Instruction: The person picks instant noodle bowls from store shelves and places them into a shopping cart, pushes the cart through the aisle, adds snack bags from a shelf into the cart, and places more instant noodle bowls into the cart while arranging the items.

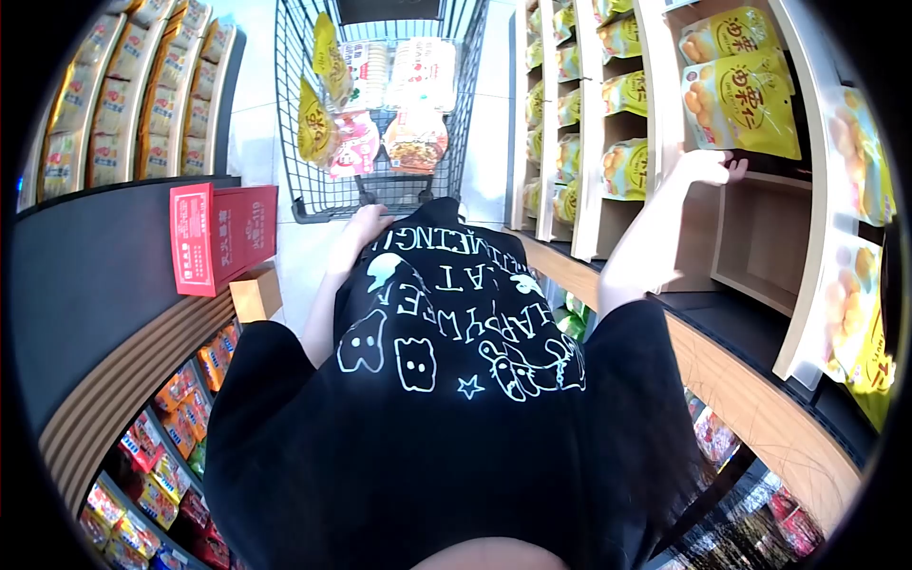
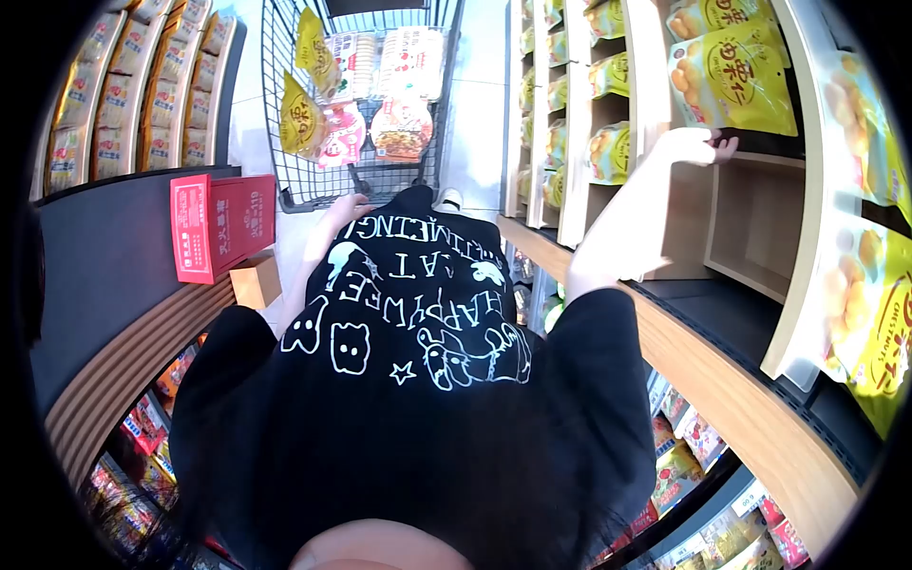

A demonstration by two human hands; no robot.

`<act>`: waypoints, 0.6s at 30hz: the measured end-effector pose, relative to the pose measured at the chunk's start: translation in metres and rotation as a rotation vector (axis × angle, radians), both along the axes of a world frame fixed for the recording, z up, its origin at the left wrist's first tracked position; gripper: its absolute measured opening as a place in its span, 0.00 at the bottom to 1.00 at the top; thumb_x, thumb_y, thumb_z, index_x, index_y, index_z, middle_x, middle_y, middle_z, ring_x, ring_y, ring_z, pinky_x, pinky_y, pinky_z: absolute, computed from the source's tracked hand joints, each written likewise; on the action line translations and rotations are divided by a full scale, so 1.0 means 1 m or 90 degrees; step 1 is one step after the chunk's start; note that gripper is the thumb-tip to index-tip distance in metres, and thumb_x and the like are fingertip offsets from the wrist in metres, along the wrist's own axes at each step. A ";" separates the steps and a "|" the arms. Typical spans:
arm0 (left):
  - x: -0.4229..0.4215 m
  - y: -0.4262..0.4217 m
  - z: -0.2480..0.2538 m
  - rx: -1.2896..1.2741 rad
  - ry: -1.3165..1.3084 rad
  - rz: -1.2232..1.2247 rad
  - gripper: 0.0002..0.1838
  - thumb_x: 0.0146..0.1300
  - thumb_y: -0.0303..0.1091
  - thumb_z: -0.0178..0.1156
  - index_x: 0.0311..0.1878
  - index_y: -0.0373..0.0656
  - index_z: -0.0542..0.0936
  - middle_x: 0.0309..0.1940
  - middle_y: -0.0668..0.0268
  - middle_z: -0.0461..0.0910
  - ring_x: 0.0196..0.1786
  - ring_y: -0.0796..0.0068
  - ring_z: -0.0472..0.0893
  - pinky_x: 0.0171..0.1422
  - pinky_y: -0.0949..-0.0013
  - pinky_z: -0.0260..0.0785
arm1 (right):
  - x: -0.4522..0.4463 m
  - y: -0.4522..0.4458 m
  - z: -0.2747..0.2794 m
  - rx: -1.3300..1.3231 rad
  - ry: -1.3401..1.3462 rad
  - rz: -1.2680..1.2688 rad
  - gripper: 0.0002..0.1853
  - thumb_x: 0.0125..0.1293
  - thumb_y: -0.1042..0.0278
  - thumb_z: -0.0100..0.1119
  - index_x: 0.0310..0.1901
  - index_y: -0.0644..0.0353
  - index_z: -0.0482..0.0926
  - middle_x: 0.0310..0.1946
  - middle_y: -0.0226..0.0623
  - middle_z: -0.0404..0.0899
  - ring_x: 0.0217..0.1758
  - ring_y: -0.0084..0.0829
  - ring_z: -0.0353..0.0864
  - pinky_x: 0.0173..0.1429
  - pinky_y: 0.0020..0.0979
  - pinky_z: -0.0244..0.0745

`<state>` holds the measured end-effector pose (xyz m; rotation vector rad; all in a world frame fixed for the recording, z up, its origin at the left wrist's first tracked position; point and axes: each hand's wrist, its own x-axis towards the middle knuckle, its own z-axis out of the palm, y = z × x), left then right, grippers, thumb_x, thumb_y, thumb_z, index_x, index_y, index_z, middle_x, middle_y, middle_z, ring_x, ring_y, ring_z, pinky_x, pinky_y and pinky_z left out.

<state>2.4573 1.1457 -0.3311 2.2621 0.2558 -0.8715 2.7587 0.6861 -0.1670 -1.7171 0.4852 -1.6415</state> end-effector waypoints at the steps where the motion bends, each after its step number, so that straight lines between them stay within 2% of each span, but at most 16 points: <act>1: -0.008 0.002 -0.007 -0.027 -0.107 0.067 0.19 0.50 0.39 0.57 0.43 0.38 0.74 0.39 0.49 0.75 0.45 0.54 0.74 0.50 0.60 0.65 | -0.031 0.042 0.003 -0.105 -0.007 0.060 0.13 0.58 0.77 0.45 0.45 0.68 0.67 0.43 0.47 0.68 0.44 0.38 0.70 0.47 0.34 0.68; 3: -0.001 -0.003 0.040 0.140 -0.223 0.200 0.15 0.49 0.36 0.57 0.39 0.37 0.74 0.36 0.52 0.75 0.41 0.54 0.75 0.45 0.58 0.66 | -0.075 0.102 -0.023 -0.061 0.156 0.205 0.13 0.58 0.77 0.44 0.45 0.67 0.67 0.43 0.45 0.68 0.46 0.39 0.69 0.52 0.36 0.64; 4: 0.005 0.004 0.041 0.173 -0.315 0.306 0.14 0.48 0.33 0.57 0.38 0.38 0.73 0.35 0.53 0.72 0.40 0.53 0.73 0.44 0.57 0.64 | -0.100 0.135 -0.027 -0.071 0.236 0.362 0.13 0.58 0.74 0.44 0.45 0.66 0.67 0.43 0.44 0.69 0.48 0.38 0.67 0.55 0.35 0.60; 5: 0.009 0.015 0.040 0.286 -0.398 0.326 0.18 0.48 0.31 0.58 0.43 0.38 0.70 0.37 0.52 0.70 0.43 0.53 0.70 0.48 0.59 0.62 | -0.122 0.158 -0.052 -0.055 0.351 0.423 0.13 0.58 0.70 0.46 0.45 0.65 0.68 0.42 0.45 0.70 0.49 0.38 0.67 0.54 0.34 0.60; 6: 0.021 0.023 0.053 0.334 -0.400 0.402 0.22 0.47 0.30 0.59 0.47 0.39 0.67 0.40 0.51 0.67 0.46 0.53 0.67 0.51 0.59 0.60 | -0.128 0.164 -0.115 -0.069 0.463 0.533 0.16 0.58 0.67 0.48 0.47 0.63 0.68 0.45 0.46 0.69 0.51 0.39 0.66 0.55 0.36 0.59; 7: 0.031 0.032 0.066 0.370 -0.429 0.423 0.25 0.47 0.31 0.60 0.49 0.37 0.64 0.43 0.51 0.65 0.47 0.54 0.66 0.51 0.59 0.59 | -0.152 0.193 -0.096 -0.176 0.573 0.587 0.17 0.57 0.66 0.50 0.49 0.61 0.68 0.50 0.47 0.65 0.55 0.41 0.63 0.58 0.37 0.56; 9: 0.048 0.065 0.066 0.382 -0.490 0.411 0.30 0.48 0.32 0.60 0.54 0.34 0.61 0.48 0.49 0.63 0.51 0.53 0.65 0.55 0.60 0.58 | -0.175 0.219 -0.133 -0.203 0.600 0.785 0.20 0.56 0.66 0.52 0.50 0.59 0.67 0.55 0.46 0.61 0.59 0.43 0.59 0.62 0.37 0.54; 11: 0.069 0.091 0.060 0.375 -0.476 0.417 0.30 0.50 0.34 0.59 0.55 0.34 0.60 0.48 0.48 0.65 0.51 0.53 0.66 0.55 0.60 0.59 | -0.196 0.232 -0.151 -0.402 0.706 0.818 0.22 0.52 0.70 0.53 0.51 0.62 0.65 0.58 0.46 0.57 0.62 0.48 0.53 0.63 0.41 0.52; 13: 0.087 0.112 0.050 0.345 -0.354 0.409 0.21 0.52 0.34 0.54 0.48 0.33 0.68 0.42 0.46 0.71 0.47 0.51 0.71 0.51 0.59 0.63 | -0.215 0.233 -0.173 -0.399 0.743 0.848 0.24 0.51 0.70 0.55 0.51 0.61 0.65 0.59 0.43 0.56 0.62 0.49 0.53 0.62 0.41 0.53; 14: 0.096 0.122 0.036 0.344 -0.354 0.403 0.21 0.52 0.34 0.54 0.48 0.33 0.68 0.42 0.46 0.71 0.47 0.51 0.71 0.51 0.59 0.63 | -0.224 0.232 -0.185 -0.401 0.794 0.873 0.24 0.50 0.71 0.55 0.52 0.61 0.65 0.60 0.41 0.54 0.62 0.49 0.52 0.62 0.41 0.53; 16: 0.103 0.137 0.004 0.354 -0.175 0.317 0.13 0.53 0.31 0.49 0.38 0.33 0.74 0.34 0.45 0.75 0.41 0.49 0.75 0.45 0.57 0.67 | -0.232 0.230 -0.186 -0.469 0.877 0.896 0.27 0.48 0.73 0.55 0.53 0.61 0.63 0.62 0.38 0.51 0.63 0.48 0.52 0.62 0.41 0.54; 18: 0.100 0.130 0.006 0.355 -0.204 0.296 0.11 0.53 0.30 0.47 0.35 0.34 0.75 0.33 0.46 0.75 0.40 0.49 0.75 0.44 0.57 0.67 | -0.236 0.228 -0.190 -0.457 0.852 0.899 0.28 0.48 0.75 0.54 0.54 0.61 0.62 0.62 0.38 0.52 0.63 0.48 0.53 0.62 0.40 0.55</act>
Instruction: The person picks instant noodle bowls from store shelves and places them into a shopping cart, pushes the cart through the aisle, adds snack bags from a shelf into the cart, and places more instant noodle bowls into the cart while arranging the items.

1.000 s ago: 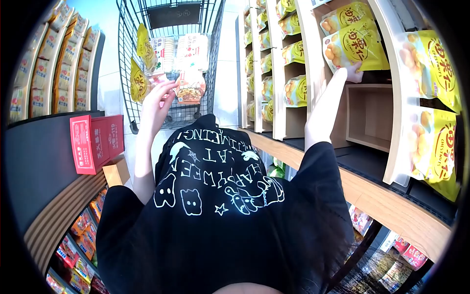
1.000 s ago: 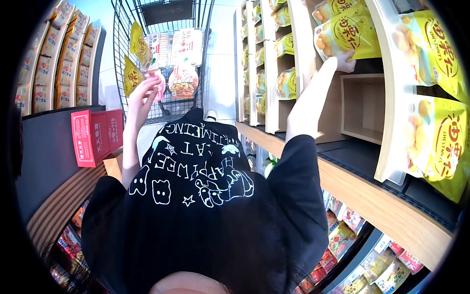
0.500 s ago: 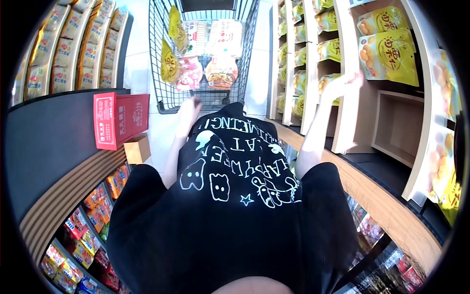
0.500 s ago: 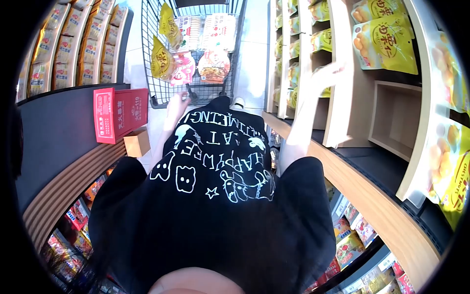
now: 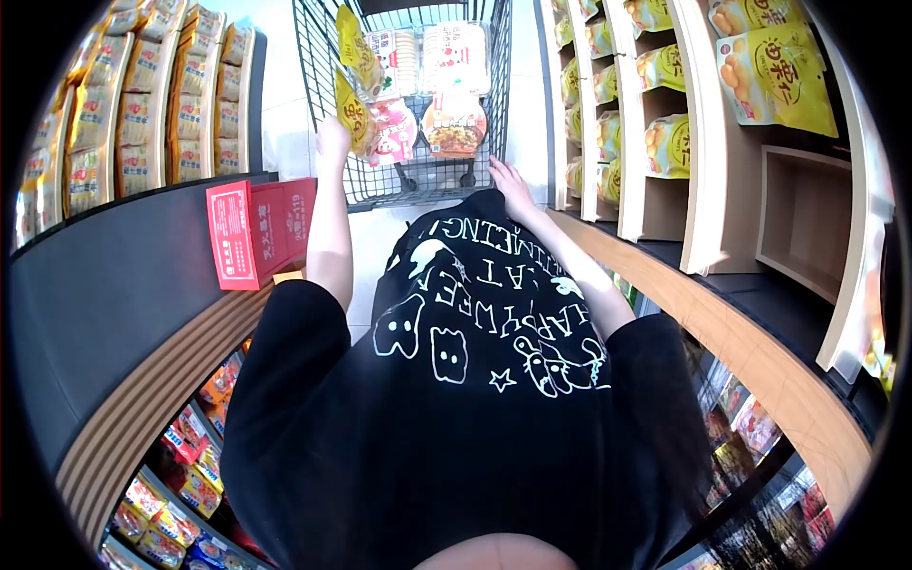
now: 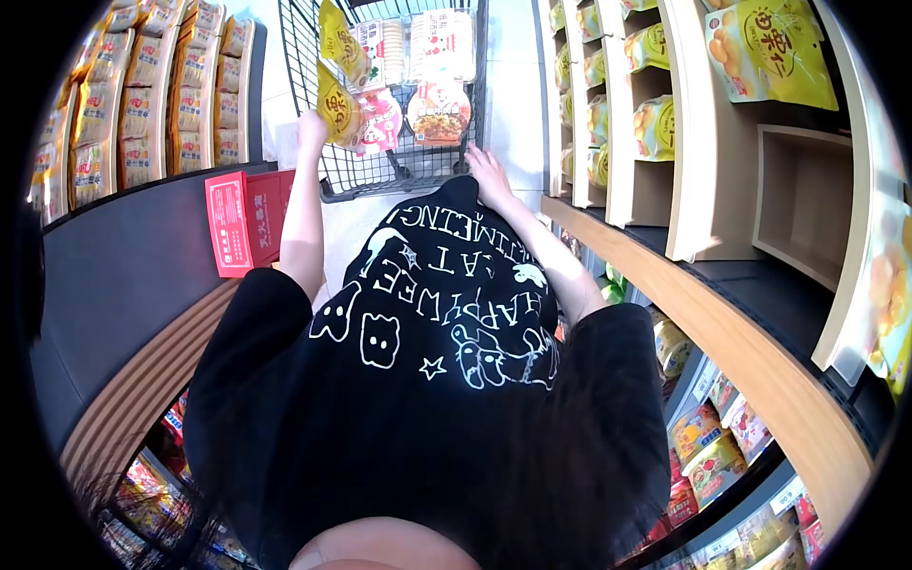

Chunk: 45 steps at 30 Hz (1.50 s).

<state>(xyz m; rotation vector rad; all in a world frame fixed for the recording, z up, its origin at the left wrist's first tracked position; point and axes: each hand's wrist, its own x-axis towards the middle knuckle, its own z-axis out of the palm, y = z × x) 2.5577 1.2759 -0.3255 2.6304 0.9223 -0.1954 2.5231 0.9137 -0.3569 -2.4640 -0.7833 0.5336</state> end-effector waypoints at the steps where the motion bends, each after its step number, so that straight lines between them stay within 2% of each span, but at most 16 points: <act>1: -0.002 -0.004 0.000 0.010 -0.023 -0.025 0.11 0.52 0.28 0.45 0.31 0.34 0.76 0.32 0.46 0.76 0.39 0.48 0.75 0.43 0.56 0.68 | -0.001 -0.001 -0.002 0.021 -0.014 -0.003 0.28 0.48 0.76 0.53 0.55 0.61 0.61 0.61 0.38 0.53 0.62 0.47 0.53 0.62 0.39 0.55; 7: -0.042 -0.051 0.055 -0.114 0.022 -0.318 0.11 0.54 0.28 0.46 0.36 0.37 0.76 0.28 0.45 0.74 0.37 0.50 0.75 0.40 0.56 0.66 | 0.003 0.002 0.024 0.082 -0.008 -0.155 0.31 0.48 0.77 0.52 0.57 0.61 0.57 0.56 0.45 0.60 0.61 0.47 0.56 0.62 0.36 0.55; 11: -0.061 -0.093 0.052 -0.211 0.000 -0.471 0.14 0.52 0.24 0.47 0.42 0.40 0.76 0.27 0.48 0.75 0.35 0.52 0.75 0.39 0.59 0.66 | 0.011 0.020 0.079 0.167 -0.196 -0.154 0.36 0.46 0.77 0.57 0.59 0.57 0.54 0.56 0.44 0.60 0.60 0.45 0.57 0.63 0.39 0.52; 15: -0.057 -0.115 0.046 -0.191 -0.015 -0.518 0.15 0.52 0.23 0.47 0.42 0.43 0.76 0.28 0.51 0.75 0.34 0.55 0.76 0.38 0.61 0.67 | 0.015 0.019 0.064 0.143 -0.194 -0.124 0.26 0.42 0.75 0.59 0.48 0.57 0.67 0.45 0.39 0.71 0.55 0.37 0.65 0.62 0.39 0.53; 16: -0.056 -0.117 0.040 -0.200 0.009 -0.542 0.15 0.50 0.22 0.47 0.42 0.44 0.77 0.27 0.53 0.76 0.33 0.56 0.76 0.38 0.61 0.68 | 0.017 0.014 0.063 0.153 -0.188 -0.131 0.15 0.41 0.77 0.57 0.35 0.57 0.73 0.33 0.32 0.75 0.45 0.33 0.71 0.56 0.36 0.61; 19: -0.058 -0.115 0.010 -0.222 0.052 -0.602 0.14 0.50 0.24 0.49 0.41 0.45 0.77 0.27 0.54 0.77 0.33 0.57 0.77 0.39 0.61 0.68 | 0.014 0.004 0.048 0.103 -0.178 -0.087 0.08 0.39 0.78 0.55 0.26 0.57 0.74 0.26 0.29 0.74 0.36 0.32 0.72 0.45 0.34 0.67; 20: -0.058 -0.117 0.006 -0.317 0.056 -0.589 0.12 0.53 0.27 0.50 0.42 0.43 0.77 0.29 0.53 0.76 0.34 0.56 0.76 0.39 0.62 0.67 | 0.010 0.006 0.048 0.118 -0.180 -0.103 0.05 0.38 0.78 0.53 0.21 0.58 0.72 0.22 0.29 0.72 0.33 0.31 0.71 0.35 0.33 0.69; 21: -0.057 -0.117 0.002 -0.411 0.061 -0.575 0.11 0.56 0.29 0.50 0.42 0.41 0.76 0.30 0.52 0.76 0.35 0.55 0.76 0.39 0.63 0.67 | 0.009 0.007 0.048 0.120 -0.181 -0.110 0.05 0.38 0.78 0.53 0.21 0.58 0.72 0.22 0.29 0.72 0.33 0.31 0.71 0.35 0.33 0.69; 24: -0.057 -0.119 0.006 -0.401 0.062 -0.569 0.11 0.56 0.31 0.51 0.41 0.42 0.76 0.30 0.52 0.76 0.36 0.55 0.76 0.40 0.63 0.67 | 0.010 0.008 0.054 0.105 -0.204 -0.105 0.04 0.41 0.79 0.50 0.21 0.58 0.71 0.21 0.30 0.73 0.32 0.32 0.72 0.30 0.34 0.69; 32: -0.047 -0.114 0.000 -0.359 0.092 -0.557 0.10 0.55 0.33 0.51 0.39 0.47 0.79 0.31 0.55 0.77 0.36 0.57 0.76 0.40 0.62 0.68 | 0.006 0.011 0.056 0.068 -0.141 -0.133 0.04 0.44 0.76 0.49 0.23 0.59 0.74 0.19 0.35 0.73 0.29 0.37 0.75 0.32 0.37 0.70; 35: -0.051 -0.121 -0.054 -0.327 0.078 -0.509 0.11 0.55 0.33 0.51 0.40 0.45 0.78 0.31 0.54 0.77 0.36 0.56 0.76 0.41 0.63 0.68 | 0.006 0.016 0.029 -0.041 -0.062 -0.153 0.05 0.45 0.76 0.48 0.22 0.58 0.75 0.21 0.36 0.73 0.32 0.38 0.75 0.32 0.37 0.71; 37: -0.050 -0.128 -0.067 -0.302 0.103 -0.477 0.12 0.55 0.34 0.51 0.42 0.43 0.77 0.32 0.52 0.77 0.37 0.56 0.77 0.43 0.64 0.67 | 0.004 0.019 0.005 -0.144 -0.168 -0.109 0.06 0.45 0.75 0.48 0.20 0.57 0.76 0.24 0.34 0.73 0.35 0.35 0.72 0.34 0.32 0.71; 41: -0.010 -0.116 -0.043 -0.481 0.109 -0.525 0.16 0.49 0.38 0.58 0.40 0.39 0.77 0.32 0.53 0.77 0.38 0.59 0.77 0.45 0.64 0.67 | 0.005 0.018 0.011 -0.194 -0.133 -0.083 0.06 0.44 0.76 0.48 0.25 0.57 0.76 0.27 0.30 0.73 0.37 0.32 0.70 0.35 0.29 0.72; 43: 0.029 -0.097 -0.001 -0.249 -0.071 -0.403 0.21 0.48 0.36 0.61 0.44 0.35 0.73 0.38 0.52 0.75 0.43 0.60 0.75 0.46 0.65 0.67 | 0.000 0.018 0.011 -0.171 -0.134 -0.100 0.16 0.45 0.76 0.48 0.39 0.57 0.73 0.38 0.31 0.72 0.42 0.32 0.70 0.38 0.30 0.72; 44: 0.046 -0.070 -0.023 -0.224 -0.255 -0.316 0.25 0.48 0.32 0.60 0.50 0.35 0.68 0.45 0.49 0.69 0.47 0.57 0.72 0.49 0.65 0.65 | -0.002 0.017 0.014 -0.172 -0.134 -0.103 0.16 0.45 0.76 0.48 0.39 0.57 0.73 0.38 0.31 0.72 0.42 0.32 0.70 0.38 0.30 0.72; 45: 0.063 -0.063 0.005 -0.131 -0.364 -0.205 0.27 0.49 0.32 0.60 0.52 0.34 0.64 0.47 0.49 0.66 0.49 0.56 0.70 0.52 0.63 0.63 | -0.004 0.016 0.018 -0.121 -0.111 -0.122 0.19 0.47 0.77 0.47 0.45 0.56 0.68 0.45 0.31 0.69 0.47 0.35 0.68 0.42 0.31 0.71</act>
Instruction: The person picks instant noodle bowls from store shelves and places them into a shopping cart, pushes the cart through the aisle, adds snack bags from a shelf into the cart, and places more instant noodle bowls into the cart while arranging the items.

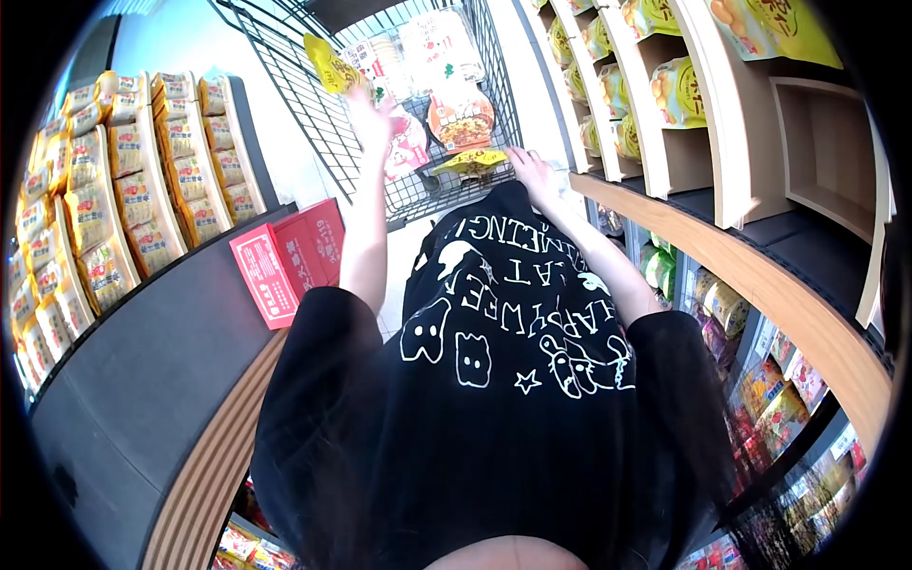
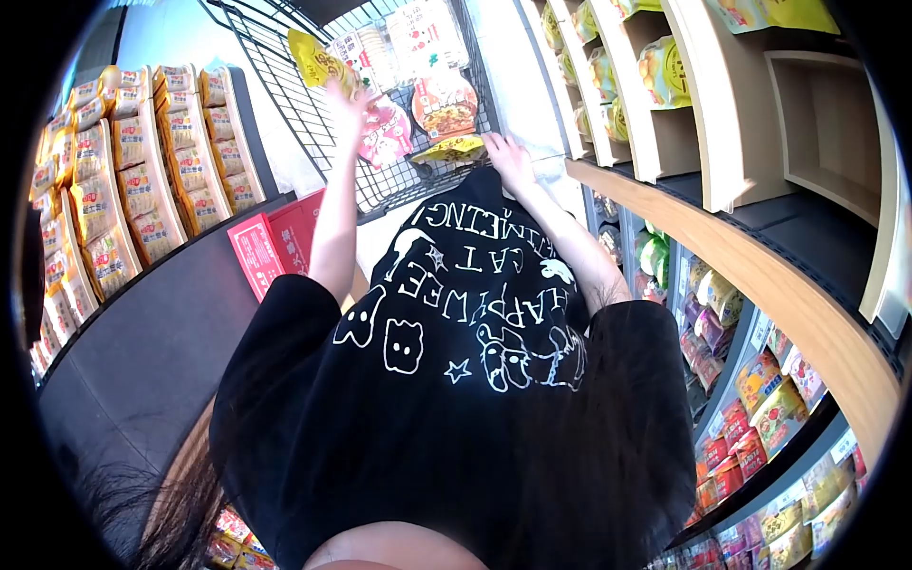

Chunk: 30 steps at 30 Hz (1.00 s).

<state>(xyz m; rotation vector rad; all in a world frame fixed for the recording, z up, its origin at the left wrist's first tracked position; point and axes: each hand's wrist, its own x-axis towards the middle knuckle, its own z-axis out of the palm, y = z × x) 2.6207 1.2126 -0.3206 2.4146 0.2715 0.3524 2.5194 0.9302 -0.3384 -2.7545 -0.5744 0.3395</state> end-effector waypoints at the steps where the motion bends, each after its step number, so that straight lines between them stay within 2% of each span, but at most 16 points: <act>1: 0.020 0.013 0.012 -0.006 -0.004 0.154 0.31 0.48 0.33 0.61 0.54 0.33 0.60 0.47 0.49 0.65 0.49 0.56 0.69 0.54 0.61 0.61 | -0.002 -0.001 0.003 0.053 0.017 -0.016 0.23 0.49 0.77 0.45 0.51 0.56 0.64 0.51 0.31 0.65 0.51 0.37 0.66 0.45 0.33 0.70; 5: 0.071 0.073 0.015 0.030 0.050 0.330 0.39 0.46 0.37 0.63 0.58 0.35 0.55 0.49 0.49 0.64 0.55 0.57 0.64 0.58 0.60 0.57 | -0.004 -0.008 -0.001 0.063 -0.007 0.011 0.29 0.50 0.77 0.44 0.57 0.53 0.58 0.58 0.33 0.58 0.56 0.38 0.63 0.52 0.34 0.67; 6: 0.082 0.087 -0.006 0.074 0.072 0.332 0.33 0.48 0.38 0.62 0.54 0.31 0.60 0.46 0.47 0.68 0.48 0.58 0.73 0.47 0.63 0.67 | -0.005 -0.009 0.002 0.073 0.021 0.010 0.30 0.50 0.77 0.44 0.58 0.53 0.57 0.60 0.33 0.56 0.58 0.38 0.61 0.55 0.34 0.65; 8: 0.100 0.114 -0.028 -0.068 0.386 0.181 0.19 0.51 0.30 0.57 0.44 0.28 0.71 0.37 0.48 0.75 0.40 0.58 0.77 0.43 0.63 0.70 | -0.007 -0.009 0.008 0.081 0.051 0.006 0.30 0.50 0.77 0.44 0.59 0.52 0.56 0.61 0.33 0.54 0.60 0.37 0.59 0.57 0.34 0.62; 9: 0.099 0.111 -0.030 -0.069 0.388 0.181 0.19 0.51 0.30 0.57 0.44 0.28 0.71 0.37 0.48 0.75 0.40 0.58 0.77 0.43 0.63 0.70 | -0.008 -0.009 0.012 0.099 0.055 -0.005 0.33 0.48 0.79 0.48 0.59 0.53 0.56 0.61 0.34 0.55 0.60 0.37 0.59 0.57 0.33 0.62; 11: 0.086 0.101 -0.029 -0.184 0.325 0.200 0.12 0.53 0.29 0.51 0.35 0.28 0.76 0.25 0.51 0.77 0.26 0.59 0.79 0.31 0.64 0.72 | -0.010 -0.008 0.014 0.116 0.063 -0.010 0.35 0.45 0.81 0.51 0.59 0.54 0.56 0.60 0.34 0.55 0.60 0.36 0.58 0.58 0.31 0.63; 14: 0.055 0.096 -0.030 -0.148 0.235 0.118 0.12 0.53 0.28 0.47 0.35 0.30 0.76 0.24 0.48 0.77 0.21 0.62 0.79 0.27 0.67 0.71 | -0.011 -0.010 0.011 0.102 0.055 -0.016 0.35 0.45 0.81 0.52 0.59 0.54 0.57 0.60 0.34 0.55 0.61 0.38 0.57 0.61 0.33 0.59; 15: 0.043 0.097 -0.024 -0.138 0.264 0.078 0.12 0.53 0.28 0.48 0.37 0.30 0.75 0.24 0.46 0.76 0.25 0.59 0.79 0.31 0.64 0.70 | -0.011 -0.011 0.011 0.060 0.021 0.005 0.31 0.48 0.78 0.48 0.58 0.56 0.58 0.61 0.34 0.54 0.62 0.38 0.56 0.62 0.36 0.55; 17: 0.010 0.097 -0.007 -0.017 0.212 -0.051 0.13 0.55 0.29 0.48 0.38 0.27 0.74 0.22 0.51 0.75 0.23 0.67 0.78 0.25 0.69 0.69 | -0.009 -0.010 0.010 0.019 -0.012 0.031 0.27 0.51 0.74 0.45 0.57 0.57 0.59 0.61 0.35 0.53 0.63 0.38 0.55 0.64 0.39 0.51; 20: -0.042 0.075 0.037 -0.022 0.252 -0.114 0.13 0.58 0.31 0.48 0.42 0.32 0.74 0.25 0.51 0.76 0.30 0.62 0.77 0.37 0.66 0.66 | -0.004 0.000 0.005 -0.005 -0.094 0.064 0.22 0.52 0.73 0.44 0.52 0.60 0.64 0.58 0.38 0.58 0.63 0.38 0.53 0.65 0.40 0.47; 22: -0.069 0.060 0.057 -0.073 0.306 -0.153 0.13 0.56 0.26 0.46 0.43 0.37 0.75 0.29 0.47 0.75 0.37 0.54 0.77 0.40 0.63 0.66 | 0.005 0.014 0.000 -0.003 -0.085 0.188 0.19 0.52 0.72 0.44 0.48 0.61 0.67 0.54 0.39 0.63 0.63 0.37 0.54 0.65 0.39 0.49; 24: -0.092 0.053 0.055 -0.037 0.311 -0.217 0.13 0.55 0.25 0.46 0.44 0.38 0.74 0.30 0.47 0.75 0.37 0.54 0.76 0.39 0.62 0.66 | 0.009 0.032 -0.010 0.059 -0.166 0.216 0.18 0.52 0.71 0.44 0.46 0.59 0.69 0.48 0.37 0.69 0.58 0.34 0.62 0.60 0.36 0.56; 26: -0.110 0.047 0.051 -0.019 0.329 -0.260 0.14 0.55 0.25 0.46 0.44 0.40 0.75 0.29 0.47 0.75 0.37 0.53 0.76 0.39 0.62 0.66 | 0.011 0.049 -0.018 0.069 -0.140 0.246 0.17 0.51 0.69 0.45 0.45 0.58 0.69 0.40 0.33 0.73 0.48 0.31 0.70 0.53 0.32 0.64; 27: -0.119 0.043 0.049 -0.018 0.336 -0.267 0.14 0.54 0.25 0.47 0.44 0.41 0.75 0.28 0.48 0.75 0.35 0.53 0.76 0.38 0.62 0.66 | 0.012 0.055 -0.022 0.087 -0.220 0.242 0.13 0.50 0.69 0.46 0.40 0.56 0.73 0.33 0.30 0.74 0.40 0.29 0.74 0.42 0.29 0.70; 28: -0.128 0.041 0.045 -0.003 0.335 -0.271 0.13 0.54 0.24 0.48 0.42 0.40 0.76 0.29 0.49 0.75 0.35 0.53 0.76 0.39 0.62 0.66 | 0.014 0.056 -0.026 0.090 -0.219 0.249 0.13 0.50 0.69 0.46 0.40 0.56 0.73 0.33 0.30 0.74 0.40 0.29 0.74 0.42 0.29 0.70; 30: -0.142 0.034 0.046 -0.002 0.321 -0.285 0.12 0.53 0.24 0.48 0.41 0.38 0.76 0.29 0.49 0.75 0.36 0.53 0.75 0.40 0.61 0.66 | 0.015 0.056 -0.033 -0.083 0.030 0.301 0.11 0.50 0.69 0.46 0.36 0.54 0.73 0.33 0.28 0.75 0.41 0.29 0.74 0.39 0.28 0.71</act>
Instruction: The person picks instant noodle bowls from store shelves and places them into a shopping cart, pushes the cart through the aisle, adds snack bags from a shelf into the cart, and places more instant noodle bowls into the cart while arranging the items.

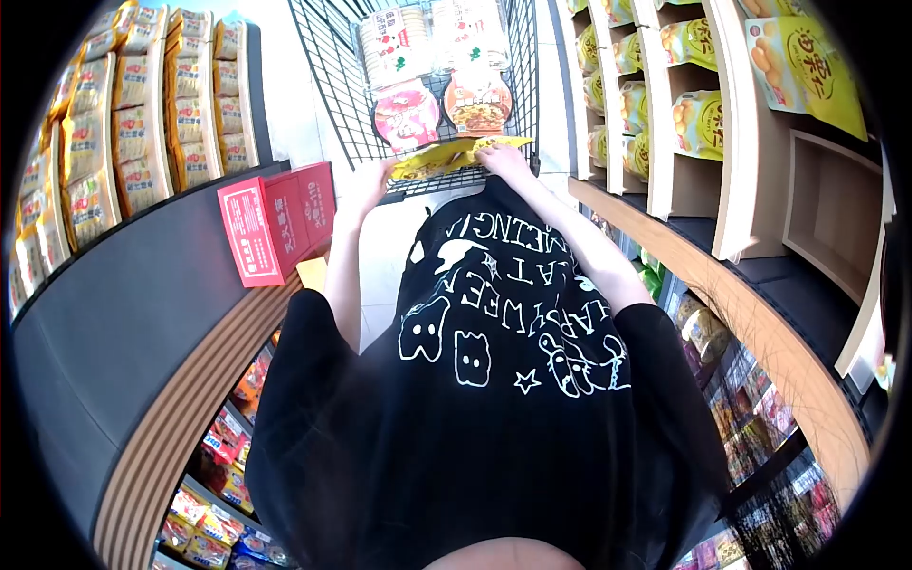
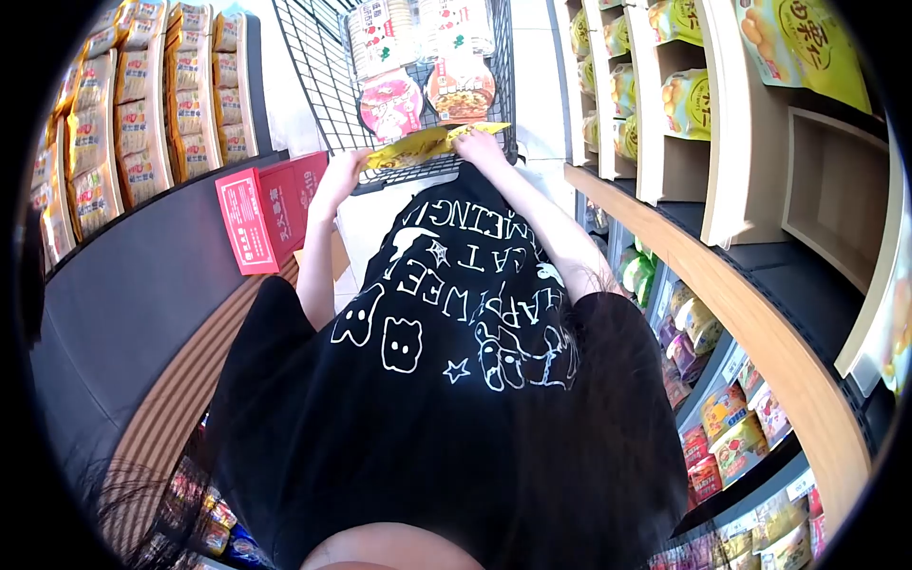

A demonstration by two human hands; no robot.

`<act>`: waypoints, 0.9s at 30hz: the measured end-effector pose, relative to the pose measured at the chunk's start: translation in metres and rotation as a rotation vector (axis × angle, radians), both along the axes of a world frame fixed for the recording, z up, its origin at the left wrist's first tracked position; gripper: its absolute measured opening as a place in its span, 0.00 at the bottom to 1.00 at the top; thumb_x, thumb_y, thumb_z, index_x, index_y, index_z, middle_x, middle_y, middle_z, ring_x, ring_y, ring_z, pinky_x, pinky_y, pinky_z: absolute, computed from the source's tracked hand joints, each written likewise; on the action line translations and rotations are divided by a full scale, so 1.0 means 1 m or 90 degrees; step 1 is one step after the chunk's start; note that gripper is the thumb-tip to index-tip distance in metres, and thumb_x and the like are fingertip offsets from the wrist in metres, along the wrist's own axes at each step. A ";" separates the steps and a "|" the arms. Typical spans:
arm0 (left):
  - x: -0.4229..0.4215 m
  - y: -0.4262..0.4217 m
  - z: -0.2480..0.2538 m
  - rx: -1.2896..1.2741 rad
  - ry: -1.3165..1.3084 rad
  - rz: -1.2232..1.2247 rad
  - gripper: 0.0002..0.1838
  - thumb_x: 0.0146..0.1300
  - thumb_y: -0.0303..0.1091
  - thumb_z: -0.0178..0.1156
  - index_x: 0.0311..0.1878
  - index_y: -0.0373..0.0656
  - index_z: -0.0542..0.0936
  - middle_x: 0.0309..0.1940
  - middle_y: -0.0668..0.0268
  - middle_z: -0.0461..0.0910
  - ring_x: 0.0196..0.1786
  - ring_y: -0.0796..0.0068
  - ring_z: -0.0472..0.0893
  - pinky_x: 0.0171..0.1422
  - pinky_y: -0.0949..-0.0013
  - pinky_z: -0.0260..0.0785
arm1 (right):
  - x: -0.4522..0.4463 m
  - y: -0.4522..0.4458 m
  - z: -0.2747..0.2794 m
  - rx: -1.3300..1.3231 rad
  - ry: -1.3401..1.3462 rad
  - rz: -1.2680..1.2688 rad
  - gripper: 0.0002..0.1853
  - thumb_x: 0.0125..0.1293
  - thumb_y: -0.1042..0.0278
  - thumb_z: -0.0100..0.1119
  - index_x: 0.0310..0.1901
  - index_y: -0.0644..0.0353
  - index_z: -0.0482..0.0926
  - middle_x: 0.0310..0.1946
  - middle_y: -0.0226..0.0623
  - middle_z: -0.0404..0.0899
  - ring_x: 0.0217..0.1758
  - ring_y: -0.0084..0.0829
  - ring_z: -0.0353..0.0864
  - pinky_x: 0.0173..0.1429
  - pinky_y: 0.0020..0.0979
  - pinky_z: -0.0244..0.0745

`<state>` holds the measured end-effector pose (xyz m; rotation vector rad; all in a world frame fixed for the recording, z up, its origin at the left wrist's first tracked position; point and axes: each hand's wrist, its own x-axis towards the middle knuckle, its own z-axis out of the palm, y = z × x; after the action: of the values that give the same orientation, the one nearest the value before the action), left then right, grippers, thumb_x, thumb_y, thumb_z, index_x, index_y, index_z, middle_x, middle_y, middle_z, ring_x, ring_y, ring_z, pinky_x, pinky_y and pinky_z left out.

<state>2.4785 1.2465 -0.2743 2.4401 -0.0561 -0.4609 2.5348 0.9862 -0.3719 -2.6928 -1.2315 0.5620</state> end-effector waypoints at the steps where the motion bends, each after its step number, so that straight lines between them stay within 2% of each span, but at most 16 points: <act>1: -0.005 -0.002 0.001 -0.005 0.020 -0.004 0.11 0.53 0.24 0.49 0.40 0.36 0.76 0.30 0.49 0.76 0.37 0.54 0.75 0.41 0.61 0.66 | 0.000 -0.003 -0.003 0.063 -0.021 -0.023 0.07 0.50 0.69 0.46 0.30 0.51 0.74 0.27 0.29 0.75 0.35 0.30 0.76 0.32 0.30 0.71; 2: -0.008 -0.001 -0.002 -0.005 0.020 0.001 0.11 0.53 0.24 0.49 0.40 0.36 0.76 0.30 0.49 0.76 0.37 0.54 0.75 0.41 0.61 0.66 | -0.001 -0.006 -0.004 0.063 -0.021 -0.017 0.07 0.50 0.69 0.46 0.30 0.51 0.74 0.27 0.29 0.75 0.35 0.30 0.76 0.32 0.30 0.71; 4: -0.015 -0.001 -0.009 0.004 0.052 -0.015 0.12 0.54 0.23 0.48 0.41 0.35 0.75 0.32 0.49 0.76 0.39 0.54 0.76 0.43 0.64 0.66 | -0.003 -0.010 -0.005 0.061 0.022 -0.029 0.05 0.47 0.68 0.48 0.24 0.52 0.75 0.19 0.35 0.74 0.28 0.32 0.77 0.29 0.32 0.72; 5: -0.019 0.005 -0.028 -0.024 0.046 -0.016 0.13 0.53 0.22 0.47 0.41 0.35 0.75 0.32 0.48 0.76 0.39 0.54 0.76 0.43 0.64 0.66 | -0.006 -0.013 -0.011 0.122 0.002 -0.046 0.05 0.47 0.68 0.48 0.22 0.53 0.75 0.17 0.37 0.73 0.25 0.35 0.77 0.27 0.35 0.71; 7: -0.027 0.013 -0.067 0.012 0.088 -0.014 0.13 0.52 0.22 0.47 0.41 0.36 0.75 0.32 0.48 0.76 0.39 0.54 0.76 0.43 0.63 0.66 | -0.010 -0.014 -0.006 0.133 -0.012 -0.049 0.05 0.47 0.68 0.48 0.22 0.53 0.75 0.17 0.37 0.73 0.25 0.35 0.77 0.27 0.35 0.71; 9: -0.029 0.013 -0.072 0.078 0.134 0.022 0.13 0.52 0.22 0.46 0.40 0.36 0.76 0.31 0.48 0.76 0.38 0.54 0.76 0.43 0.63 0.66 | -0.011 -0.014 -0.004 0.145 -0.026 -0.061 0.05 0.48 0.68 0.48 0.22 0.53 0.75 0.17 0.36 0.73 0.24 0.35 0.77 0.26 0.35 0.71; 10: -0.030 0.014 -0.074 0.077 0.132 0.019 0.13 0.52 0.22 0.46 0.40 0.36 0.76 0.31 0.48 0.76 0.38 0.54 0.76 0.43 0.63 0.66 | -0.012 -0.014 -0.004 0.126 -0.013 -0.069 0.05 0.48 0.68 0.48 0.25 0.53 0.75 0.19 0.36 0.74 0.27 0.34 0.77 0.28 0.34 0.71; 12: -0.027 0.012 -0.071 0.015 0.098 0.144 0.13 0.52 0.22 0.45 0.39 0.36 0.76 0.30 0.48 0.76 0.39 0.54 0.76 0.43 0.63 0.66 | -0.013 -0.016 -0.005 0.105 -0.003 -0.084 0.06 0.48 0.67 0.48 0.27 0.53 0.75 0.21 0.36 0.75 0.29 0.33 0.77 0.30 0.33 0.71; 14: -0.023 0.007 -0.074 0.032 0.129 0.120 0.13 0.52 0.23 0.47 0.41 0.36 0.75 0.32 0.49 0.76 0.40 0.54 0.75 0.44 0.62 0.66 | -0.016 -0.017 -0.003 0.204 -0.006 -0.111 0.11 0.49 0.67 0.47 0.35 0.55 0.75 0.30 0.37 0.76 0.39 0.34 0.75 0.41 0.33 0.70; 16: -0.024 -0.001 -0.083 0.064 -0.021 0.151 0.12 0.50 0.28 0.51 0.39 0.36 0.74 0.29 0.51 0.76 0.36 0.53 0.76 0.44 0.59 0.67 | -0.025 -0.018 0.003 0.219 -0.017 -0.142 0.13 0.50 0.68 0.47 0.38 0.56 0.74 0.34 0.37 0.76 0.44 0.35 0.73 0.46 0.33 0.68; 17: -0.024 -0.004 -0.087 0.089 -0.027 0.141 0.16 0.48 0.30 0.54 0.43 0.36 0.73 0.31 0.52 0.77 0.36 0.53 0.76 0.44 0.59 0.67 | -0.028 -0.017 0.007 0.233 -0.026 -0.170 0.15 0.50 0.68 0.46 0.41 0.57 0.74 0.39 0.37 0.75 0.48 0.36 0.71 0.51 0.34 0.66; 20: -0.017 -0.026 -0.062 0.065 0.059 0.176 0.14 0.46 0.34 0.58 0.36 0.38 0.76 0.28 0.52 0.77 0.35 0.55 0.77 0.40 0.59 0.69 | -0.041 -0.017 0.000 0.228 0.011 -0.215 0.16 0.51 0.69 0.45 0.42 0.58 0.73 0.41 0.38 0.74 0.51 0.38 0.69 0.54 0.34 0.63; 21: -0.018 -0.028 -0.068 0.019 0.081 0.165 0.14 0.43 0.37 0.60 0.33 0.38 0.76 0.27 0.51 0.77 0.34 0.56 0.77 0.40 0.60 0.69 | -0.045 -0.016 -0.002 0.220 0.009 -0.228 0.16 0.50 0.70 0.46 0.43 0.58 0.73 0.42 0.37 0.74 0.51 0.37 0.68 0.55 0.34 0.63; 22: -0.018 -0.033 -0.075 0.056 0.100 0.141 0.17 0.41 0.39 0.61 0.33 0.38 0.76 0.27 0.51 0.77 0.35 0.57 0.77 0.40 0.60 0.69 | -0.049 -0.015 -0.003 0.213 0.009 -0.228 0.16 0.50 0.71 0.47 0.43 0.58 0.72 0.44 0.37 0.73 0.53 0.37 0.67 0.57 0.35 0.61; 24: -0.018 -0.044 -0.077 0.111 0.118 0.046 0.20 0.40 0.41 0.61 0.37 0.39 0.75 0.31 0.52 0.76 0.37 0.57 0.77 0.41 0.60 0.69 | -0.055 -0.013 0.003 0.197 -0.018 -0.237 0.17 0.50 0.72 0.48 0.44 0.59 0.72 0.45 0.37 0.72 0.54 0.37 0.66 0.59 0.36 0.58; 27: -0.016 -0.055 -0.076 0.136 0.113 0.020 0.24 0.39 0.42 0.60 0.42 0.41 0.73 0.36 0.53 0.75 0.40 0.56 0.76 0.43 0.61 0.69 | -0.063 -0.011 0.003 0.200 -0.032 -0.258 0.17 0.50 0.73 0.48 0.45 0.62 0.71 0.47 0.38 0.71 0.56 0.38 0.64 0.61 0.38 0.54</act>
<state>2.4624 1.1914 -0.3505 2.5927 0.1114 -0.6983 2.4722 0.9752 -0.3691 -2.5863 -0.6778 0.2253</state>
